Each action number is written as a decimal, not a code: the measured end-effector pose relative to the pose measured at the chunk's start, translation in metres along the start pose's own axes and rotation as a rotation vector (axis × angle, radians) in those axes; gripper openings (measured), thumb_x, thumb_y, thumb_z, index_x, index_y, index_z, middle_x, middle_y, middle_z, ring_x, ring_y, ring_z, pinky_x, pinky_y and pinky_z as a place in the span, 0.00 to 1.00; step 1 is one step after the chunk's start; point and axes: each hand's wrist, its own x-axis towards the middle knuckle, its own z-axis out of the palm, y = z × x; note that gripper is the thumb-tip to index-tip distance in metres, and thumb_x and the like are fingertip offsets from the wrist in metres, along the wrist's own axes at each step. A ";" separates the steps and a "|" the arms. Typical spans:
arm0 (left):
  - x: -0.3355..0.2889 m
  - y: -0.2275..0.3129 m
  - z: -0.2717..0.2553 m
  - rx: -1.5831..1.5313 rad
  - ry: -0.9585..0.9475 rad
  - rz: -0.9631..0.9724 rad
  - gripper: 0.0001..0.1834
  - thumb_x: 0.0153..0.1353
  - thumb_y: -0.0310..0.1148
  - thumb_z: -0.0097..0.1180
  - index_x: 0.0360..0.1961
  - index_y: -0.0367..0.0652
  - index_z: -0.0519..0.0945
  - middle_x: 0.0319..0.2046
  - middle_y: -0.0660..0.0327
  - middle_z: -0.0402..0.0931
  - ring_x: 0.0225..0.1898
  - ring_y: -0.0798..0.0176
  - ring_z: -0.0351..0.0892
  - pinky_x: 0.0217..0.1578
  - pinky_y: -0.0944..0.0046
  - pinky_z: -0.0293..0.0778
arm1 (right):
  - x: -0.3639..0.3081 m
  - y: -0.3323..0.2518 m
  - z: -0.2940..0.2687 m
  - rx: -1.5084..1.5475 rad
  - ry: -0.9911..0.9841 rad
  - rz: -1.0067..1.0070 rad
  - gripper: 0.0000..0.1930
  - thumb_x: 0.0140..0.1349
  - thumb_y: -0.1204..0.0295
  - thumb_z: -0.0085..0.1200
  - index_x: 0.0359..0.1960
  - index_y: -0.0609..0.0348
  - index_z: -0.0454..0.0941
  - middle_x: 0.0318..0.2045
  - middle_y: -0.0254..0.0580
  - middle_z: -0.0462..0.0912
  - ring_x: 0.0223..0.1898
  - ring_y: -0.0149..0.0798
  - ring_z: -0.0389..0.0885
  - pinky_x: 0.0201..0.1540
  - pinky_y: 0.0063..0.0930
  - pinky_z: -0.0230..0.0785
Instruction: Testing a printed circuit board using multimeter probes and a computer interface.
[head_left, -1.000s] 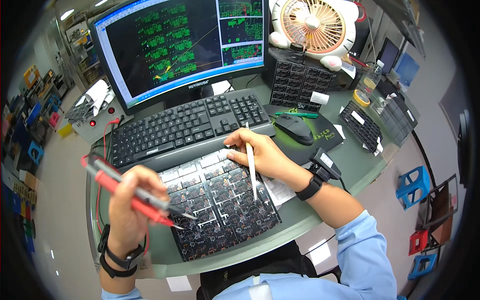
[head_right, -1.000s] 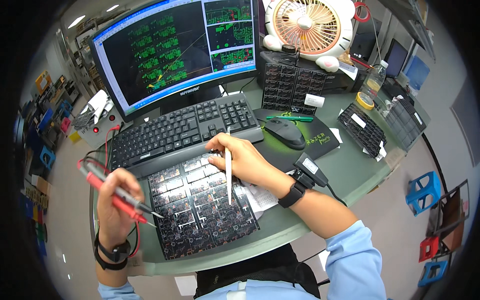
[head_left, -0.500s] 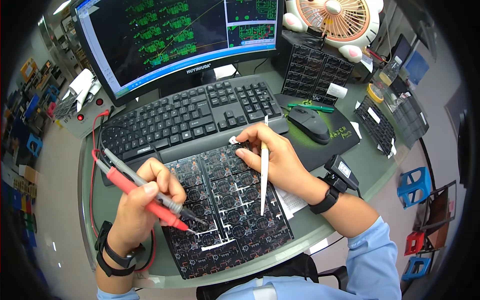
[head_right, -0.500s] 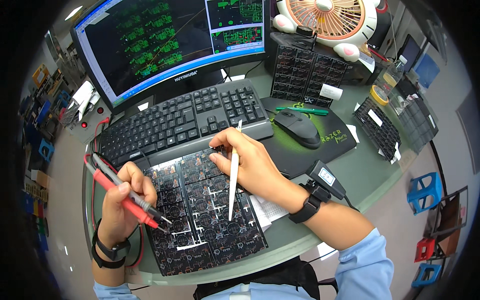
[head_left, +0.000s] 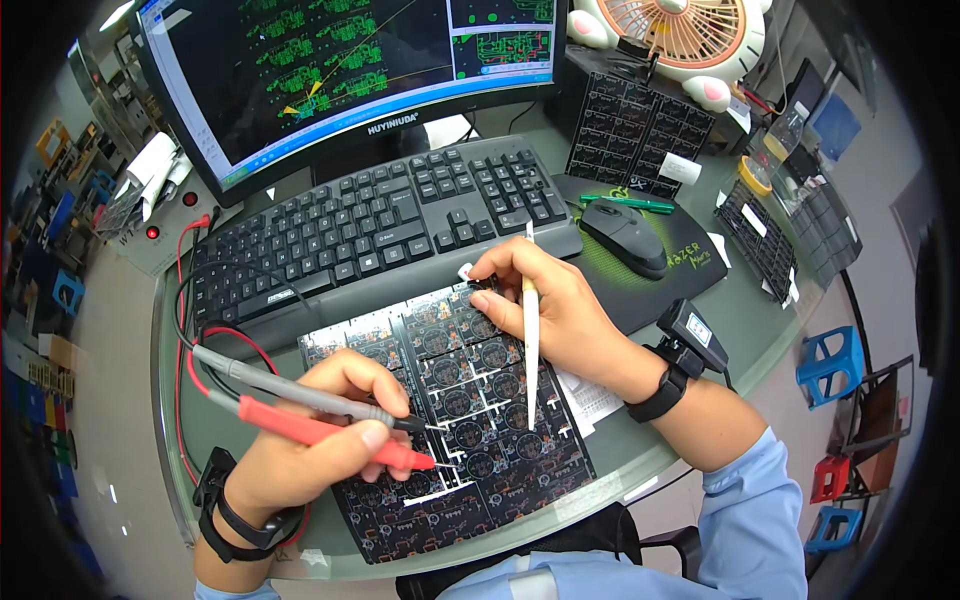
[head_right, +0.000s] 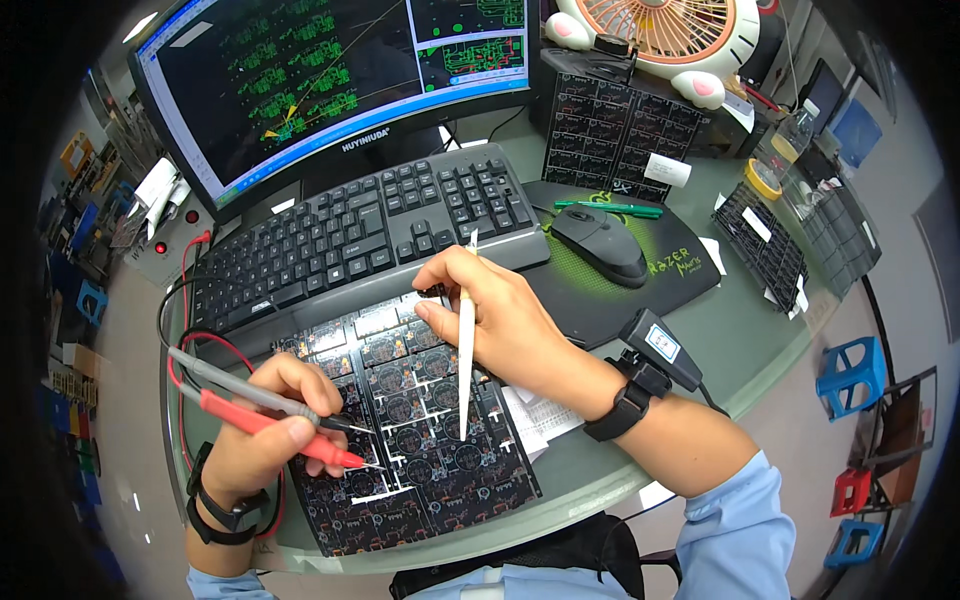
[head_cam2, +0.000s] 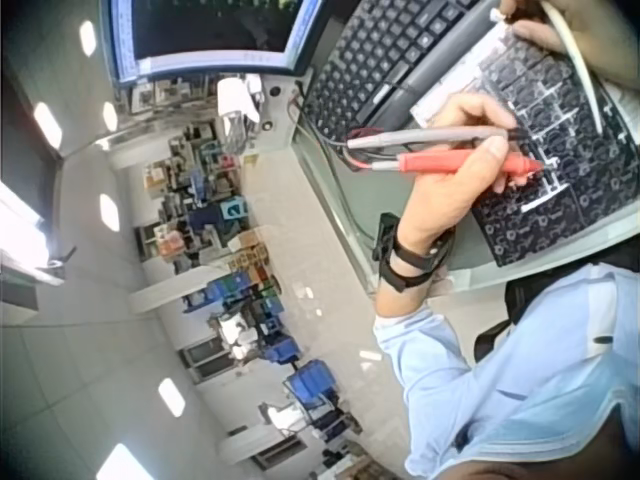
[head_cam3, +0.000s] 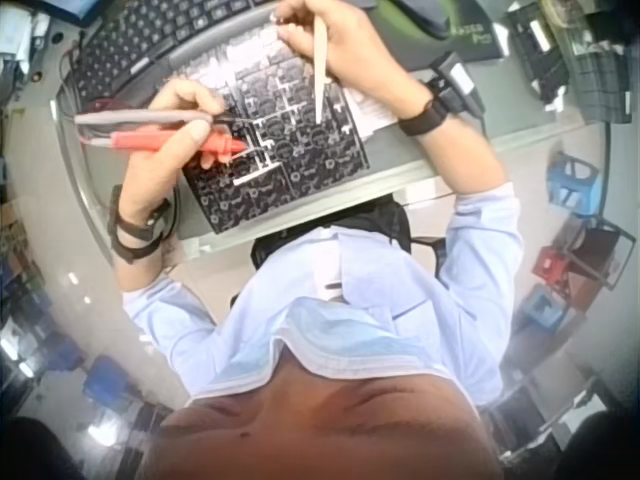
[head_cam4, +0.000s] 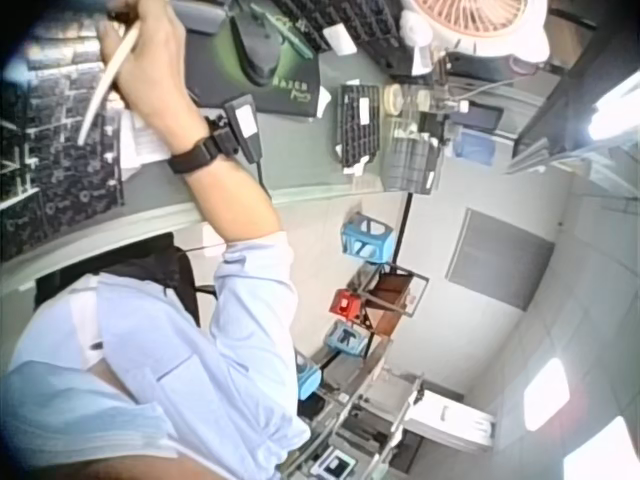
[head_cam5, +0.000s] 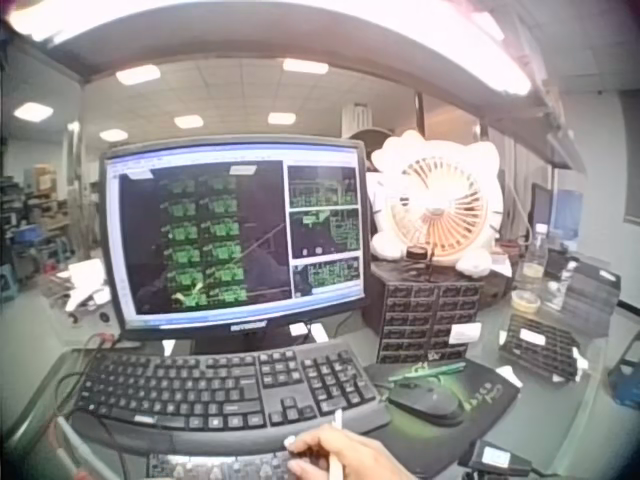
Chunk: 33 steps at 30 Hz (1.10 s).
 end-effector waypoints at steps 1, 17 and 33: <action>-0.001 0.000 0.005 0.024 0.024 -0.019 0.11 0.63 0.30 0.52 0.41 0.37 0.68 0.30 0.59 0.75 0.30 0.70 0.79 0.25 0.74 0.71 | 0.000 -0.001 0.000 -0.005 -0.002 -0.004 0.11 0.58 0.73 0.61 0.40 0.61 0.75 0.31 0.34 0.77 0.30 0.27 0.72 0.35 0.22 0.67; 0.001 -0.007 0.014 0.160 0.056 -0.069 0.10 0.60 0.25 0.54 0.37 0.41 0.65 0.30 0.66 0.71 0.31 0.78 0.73 0.30 0.75 0.69 | 0.005 -0.002 0.001 0.004 0.017 -0.025 0.11 0.57 0.74 0.61 0.40 0.61 0.75 0.31 0.36 0.78 0.31 0.28 0.74 0.37 0.23 0.68; -0.001 -0.009 0.020 0.204 -0.020 -0.073 0.09 0.62 0.28 0.52 0.37 0.42 0.63 0.32 0.66 0.69 0.30 0.77 0.71 0.31 0.73 0.69 | -0.002 -0.008 -0.007 -0.127 0.028 -0.018 0.11 0.58 0.71 0.60 0.40 0.59 0.74 0.32 0.40 0.78 0.32 0.37 0.78 0.35 0.29 0.71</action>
